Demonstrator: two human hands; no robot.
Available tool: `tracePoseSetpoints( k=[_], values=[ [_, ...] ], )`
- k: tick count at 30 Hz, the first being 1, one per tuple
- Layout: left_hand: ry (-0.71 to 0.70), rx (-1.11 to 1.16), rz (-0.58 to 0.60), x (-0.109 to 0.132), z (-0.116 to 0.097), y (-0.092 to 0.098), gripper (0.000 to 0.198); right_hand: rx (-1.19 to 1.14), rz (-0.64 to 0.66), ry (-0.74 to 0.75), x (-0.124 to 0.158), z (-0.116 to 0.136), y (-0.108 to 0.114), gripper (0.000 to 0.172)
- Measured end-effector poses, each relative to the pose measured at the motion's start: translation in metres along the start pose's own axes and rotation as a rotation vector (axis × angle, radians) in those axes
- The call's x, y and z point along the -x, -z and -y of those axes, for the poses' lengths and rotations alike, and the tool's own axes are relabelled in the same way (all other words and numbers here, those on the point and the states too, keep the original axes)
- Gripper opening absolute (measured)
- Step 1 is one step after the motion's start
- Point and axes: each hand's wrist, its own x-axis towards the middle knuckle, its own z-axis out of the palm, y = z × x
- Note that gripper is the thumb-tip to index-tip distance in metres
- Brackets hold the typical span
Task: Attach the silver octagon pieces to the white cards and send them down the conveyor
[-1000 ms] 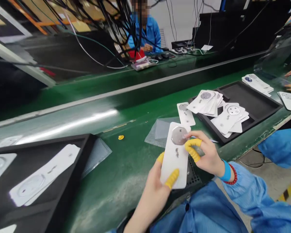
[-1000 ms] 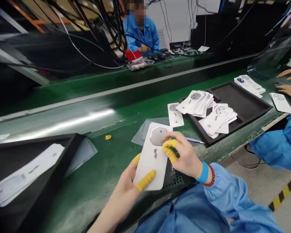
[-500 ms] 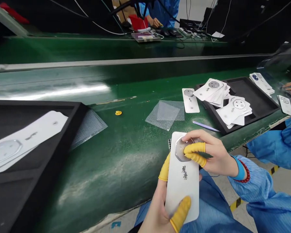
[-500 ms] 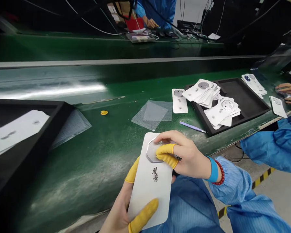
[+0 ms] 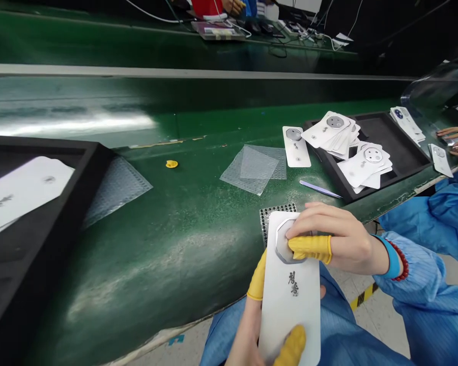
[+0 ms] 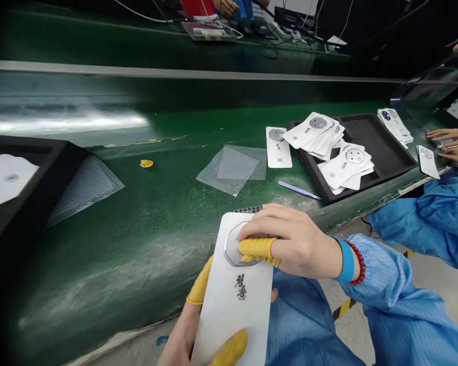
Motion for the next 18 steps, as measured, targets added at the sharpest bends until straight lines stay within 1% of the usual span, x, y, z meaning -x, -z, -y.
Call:
tracePoseSetpoints(
  k=[2,3,7,9,11,13,18],
  values=[
    [0.013,0.003,0.003,0.001,0.002,-0.001,0.075,-0.090,-0.031,-0.025,-0.002,0.001,0.000,0.015],
    [0.019,0.004,0.003,0.000,0.004,-0.001,0.077,-0.125,-0.043,-0.038,-0.002,0.002,0.000,0.015],
    [0.044,0.022,0.003,-0.018,0.016,-0.007,0.073,-0.210,-0.055,-0.093,-0.003,0.004,0.002,0.016],
    [0.040,0.047,0.012,-0.029,0.022,-0.012,0.078,-0.215,-0.066,-0.096,-0.002,0.005,0.003,0.016],
    [0.025,0.055,0.017,-0.035,0.023,-0.014,0.084,-0.173,-0.057,-0.073,0.001,0.007,0.004,0.018],
    [0.013,0.042,0.008,-0.034,0.018,-0.015,0.084,-0.094,-0.034,-0.039,0.005,0.009,0.005,0.019],
    [-0.019,0.054,0.000,-0.015,-0.008,-0.018,0.069,0.085,0.054,0.050,0.013,0.010,0.008,0.029]
  ],
)
